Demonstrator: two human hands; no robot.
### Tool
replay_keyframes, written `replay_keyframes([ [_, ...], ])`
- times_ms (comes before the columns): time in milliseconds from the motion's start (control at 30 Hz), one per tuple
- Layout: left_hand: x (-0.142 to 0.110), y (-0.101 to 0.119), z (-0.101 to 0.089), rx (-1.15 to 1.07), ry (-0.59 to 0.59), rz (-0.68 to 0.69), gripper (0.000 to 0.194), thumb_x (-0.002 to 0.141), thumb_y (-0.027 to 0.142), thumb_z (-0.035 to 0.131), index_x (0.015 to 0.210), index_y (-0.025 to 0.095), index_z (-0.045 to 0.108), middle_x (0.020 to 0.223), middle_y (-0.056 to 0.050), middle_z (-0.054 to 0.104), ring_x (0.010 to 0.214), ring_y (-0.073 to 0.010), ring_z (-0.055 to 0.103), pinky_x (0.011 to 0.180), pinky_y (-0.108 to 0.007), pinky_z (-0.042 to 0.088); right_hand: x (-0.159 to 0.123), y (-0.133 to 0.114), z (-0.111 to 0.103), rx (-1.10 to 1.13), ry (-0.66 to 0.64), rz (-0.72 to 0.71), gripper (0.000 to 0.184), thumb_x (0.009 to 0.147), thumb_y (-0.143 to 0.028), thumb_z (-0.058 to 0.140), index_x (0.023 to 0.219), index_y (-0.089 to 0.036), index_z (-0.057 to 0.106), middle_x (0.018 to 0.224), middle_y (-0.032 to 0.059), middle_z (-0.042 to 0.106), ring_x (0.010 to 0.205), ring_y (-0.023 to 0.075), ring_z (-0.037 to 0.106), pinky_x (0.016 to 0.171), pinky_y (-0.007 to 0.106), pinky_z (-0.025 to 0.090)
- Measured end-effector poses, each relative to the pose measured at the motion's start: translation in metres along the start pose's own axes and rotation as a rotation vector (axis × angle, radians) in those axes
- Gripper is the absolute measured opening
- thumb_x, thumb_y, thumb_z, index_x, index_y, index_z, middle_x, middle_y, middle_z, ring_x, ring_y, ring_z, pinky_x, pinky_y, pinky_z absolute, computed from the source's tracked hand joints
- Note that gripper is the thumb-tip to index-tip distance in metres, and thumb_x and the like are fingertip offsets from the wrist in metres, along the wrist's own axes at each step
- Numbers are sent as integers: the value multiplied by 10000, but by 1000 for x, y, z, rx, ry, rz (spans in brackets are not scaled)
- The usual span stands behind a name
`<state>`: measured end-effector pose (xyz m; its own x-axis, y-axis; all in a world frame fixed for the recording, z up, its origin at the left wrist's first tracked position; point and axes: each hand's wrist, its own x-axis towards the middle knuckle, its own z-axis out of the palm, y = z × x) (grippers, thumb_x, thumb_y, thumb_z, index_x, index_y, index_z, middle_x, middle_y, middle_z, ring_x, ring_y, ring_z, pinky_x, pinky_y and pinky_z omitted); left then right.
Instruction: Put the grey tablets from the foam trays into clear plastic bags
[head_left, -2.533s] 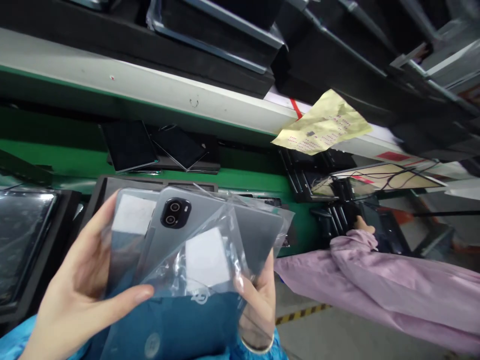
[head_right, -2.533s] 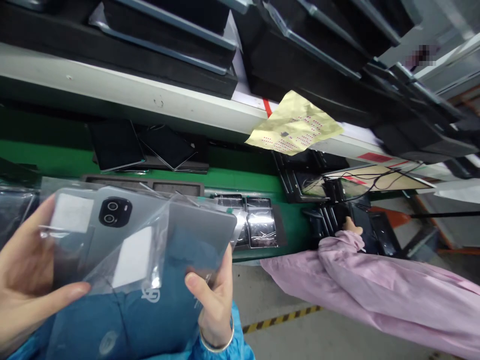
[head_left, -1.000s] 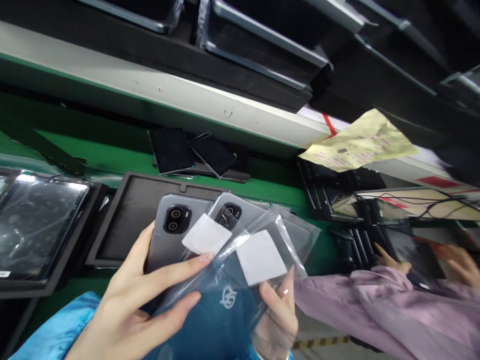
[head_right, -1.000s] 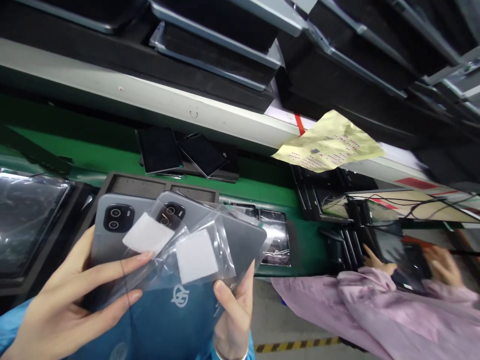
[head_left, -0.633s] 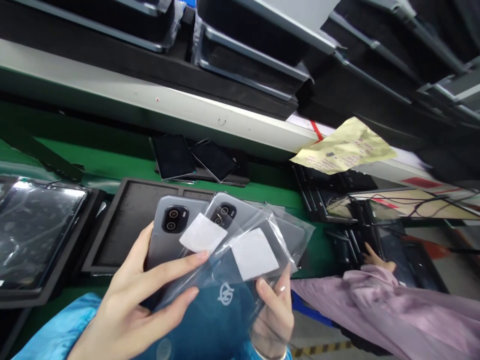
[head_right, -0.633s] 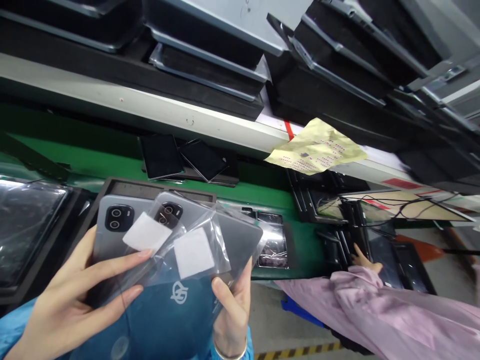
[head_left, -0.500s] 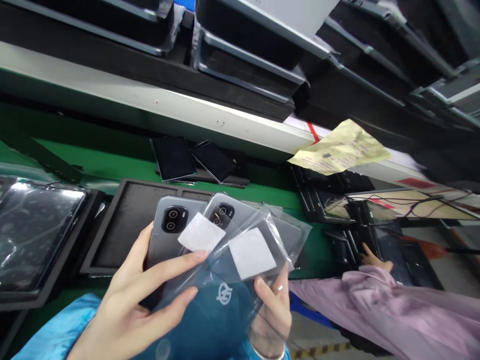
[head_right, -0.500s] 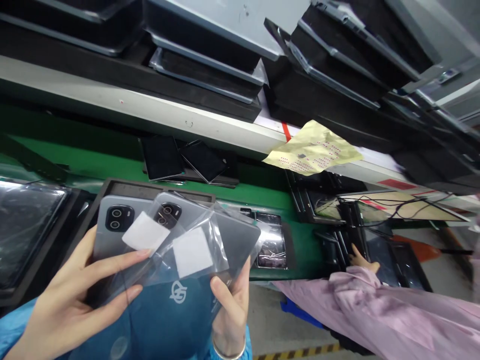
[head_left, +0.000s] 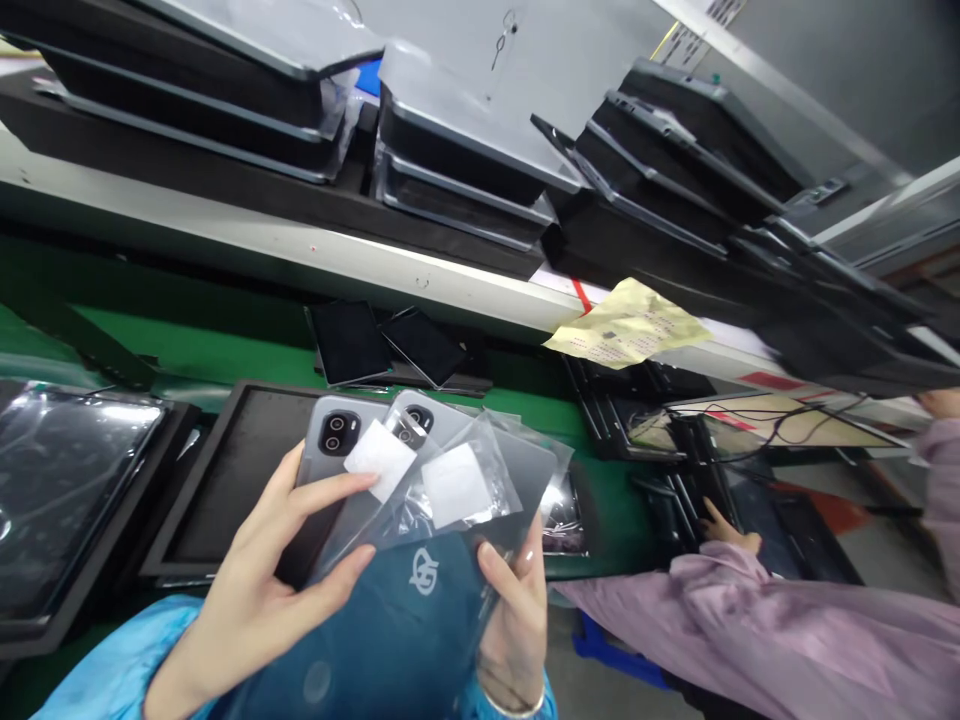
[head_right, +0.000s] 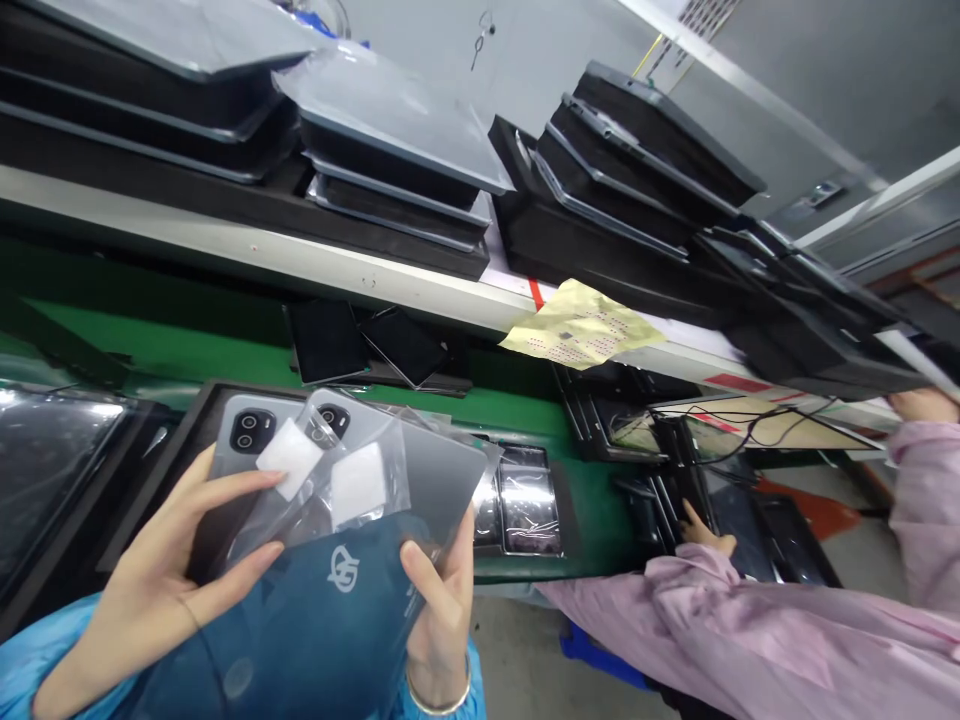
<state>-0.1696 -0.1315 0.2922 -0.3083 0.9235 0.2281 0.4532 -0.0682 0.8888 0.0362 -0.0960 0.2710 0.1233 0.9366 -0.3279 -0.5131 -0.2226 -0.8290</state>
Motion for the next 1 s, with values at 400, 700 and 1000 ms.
replay_keyframes([
  [400, -5, -30, 2, -94, -32, -103, 455, 1016, 384, 623, 1466, 317, 596, 1584, -21, 586, 1644, -329, 296, 1382, -496, 132, 10, 2, -1, 9, -38, 72, 914, 767, -247, 910, 1590, -340, 525, 1334, 48, 795, 1095, 234, 797, 1029, 375, 623],
  [700, -5, -3, 8, -163, 8, -149, 374, 1064, 434, 556, 1430, 398, 621, 1572, 97, 606, 1674, -215, 205, 1389, -367, 114, 18, 11, -15, -23, -32, 84, 877, 746, -237, 927, 1546, -348, 584, 1340, 34, 793, 1221, 227, 762, 1044, 333, 615],
  [1000, -8, -16, 9, -242, 87, -235, 304, 1051, 491, 557, 1235, 367, 764, 1444, 60, 711, 1591, -231, 403, 1373, -362, 181, 19, 17, -21, -17, -56, 85, 898, 743, -252, 934, 1554, -368, 565, 1332, 17, 796, 1231, 193, 762, 1017, 273, 620],
])
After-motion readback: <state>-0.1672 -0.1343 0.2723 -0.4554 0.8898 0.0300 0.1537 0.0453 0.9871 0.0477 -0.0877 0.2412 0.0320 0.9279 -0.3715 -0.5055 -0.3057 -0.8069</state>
